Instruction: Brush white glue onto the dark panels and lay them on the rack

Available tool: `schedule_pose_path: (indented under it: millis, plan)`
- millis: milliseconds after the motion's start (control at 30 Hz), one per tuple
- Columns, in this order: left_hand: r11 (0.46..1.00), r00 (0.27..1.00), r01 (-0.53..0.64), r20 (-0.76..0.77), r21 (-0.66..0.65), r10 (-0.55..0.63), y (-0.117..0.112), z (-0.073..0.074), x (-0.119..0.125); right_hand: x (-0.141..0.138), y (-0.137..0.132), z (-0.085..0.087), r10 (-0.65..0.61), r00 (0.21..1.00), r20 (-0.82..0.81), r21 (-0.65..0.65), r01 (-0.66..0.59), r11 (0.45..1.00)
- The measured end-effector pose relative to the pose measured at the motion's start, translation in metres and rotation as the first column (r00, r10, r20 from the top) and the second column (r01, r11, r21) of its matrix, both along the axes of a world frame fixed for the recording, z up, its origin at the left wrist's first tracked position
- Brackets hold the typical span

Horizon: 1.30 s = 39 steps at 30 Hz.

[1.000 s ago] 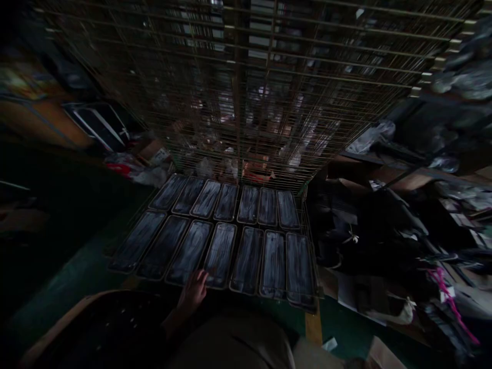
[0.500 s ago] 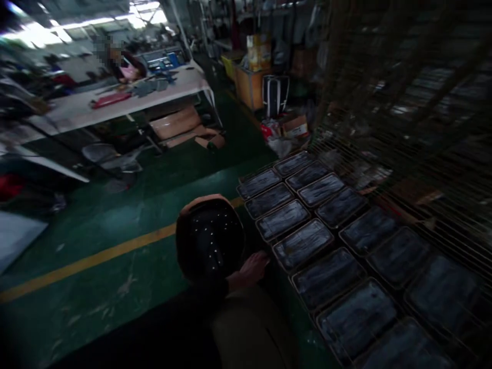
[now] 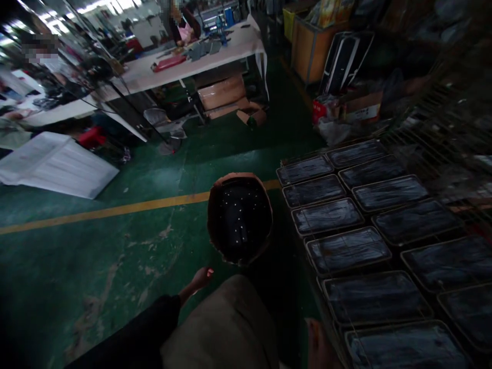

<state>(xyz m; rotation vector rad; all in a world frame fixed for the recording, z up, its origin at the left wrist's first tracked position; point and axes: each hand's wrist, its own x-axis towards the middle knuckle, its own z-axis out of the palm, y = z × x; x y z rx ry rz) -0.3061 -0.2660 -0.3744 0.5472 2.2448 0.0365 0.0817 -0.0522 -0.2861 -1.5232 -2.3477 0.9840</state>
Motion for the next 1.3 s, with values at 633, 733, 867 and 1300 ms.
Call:
schedule_pose_path:
  millis: [633, 733, 867, 1300]
  plan:
    - [0.992, 0.993, -0.051, -0.101, 0.113, 0.062, 0.199, -0.245, -0.286, -0.243, 0.006, -0.218, 0.258, 0.966, 0.036, -0.471, -0.211, 0.856]
    - [0.990, 0.993, -0.061, -0.095, 0.131, 0.074, 0.197, -0.271, -0.303, -0.260, 0.011, -0.242, 0.282, 0.959, 0.017, -0.495, -0.237, 0.836]
    - [0.975, 1.000, 0.000, -0.026, 0.224, 0.006, 0.182, -0.277, -0.314, -0.280, 0.024, -0.258, 0.364, 0.930, 0.054, -0.502, -0.289, 0.815]
    - [0.853, 0.979, -0.195, 0.037, 0.484, 0.202, 0.111, -0.260, -0.197, -0.467, 0.089, -0.259, 0.636, 0.744, 0.206, -0.010, -0.648, 0.762]
